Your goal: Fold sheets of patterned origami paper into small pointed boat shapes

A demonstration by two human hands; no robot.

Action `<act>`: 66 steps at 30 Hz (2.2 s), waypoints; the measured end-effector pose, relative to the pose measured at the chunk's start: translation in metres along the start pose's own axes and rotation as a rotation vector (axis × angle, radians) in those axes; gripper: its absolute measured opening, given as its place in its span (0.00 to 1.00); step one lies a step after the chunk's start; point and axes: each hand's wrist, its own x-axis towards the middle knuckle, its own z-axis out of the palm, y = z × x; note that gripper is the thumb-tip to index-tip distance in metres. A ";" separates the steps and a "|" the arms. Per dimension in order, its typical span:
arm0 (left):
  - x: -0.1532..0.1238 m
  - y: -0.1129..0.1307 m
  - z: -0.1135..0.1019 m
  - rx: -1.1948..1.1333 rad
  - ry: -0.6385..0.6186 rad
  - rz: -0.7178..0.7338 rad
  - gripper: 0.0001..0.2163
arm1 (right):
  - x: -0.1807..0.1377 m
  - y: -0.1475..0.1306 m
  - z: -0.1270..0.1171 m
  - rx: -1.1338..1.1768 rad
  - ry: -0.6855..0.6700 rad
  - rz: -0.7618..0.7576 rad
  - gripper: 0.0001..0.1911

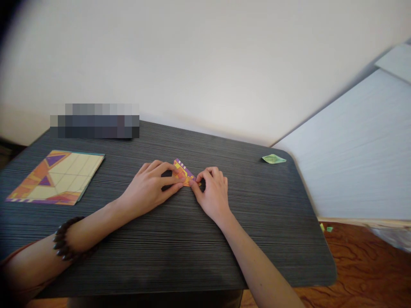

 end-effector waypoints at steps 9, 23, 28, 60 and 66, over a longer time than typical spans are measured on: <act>0.009 0.001 0.008 -0.154 0.026 -0.181 0.12 | 0.001 -0.002 -0.001 -0.005 -0.010 -0.001 0.09; 0.014 0.003 0.009 -0.160 -0.055 -0.219 0.11 | 0.002 0.001 -0.002 -0.003 -0.032 -0.011 0.09; 0.013 0.002 0.010 -0.148 -0.057 -0.211 0.11 | 0.003 0.001 -0.002 -0.008 -0.038 -0.011 0.09; 0.012 0.001 0.007 -0.242 -0.077 -0.270 0.12 | 0.003 0.000 -0.004 0.010 -0.061 -0.008 0.12; 0.012 -0.003 0.008 -0.262 -0.096 -0.254 0.11 | 0.003 0.000 -0.004 0.007 -0.064 -0.014 0.12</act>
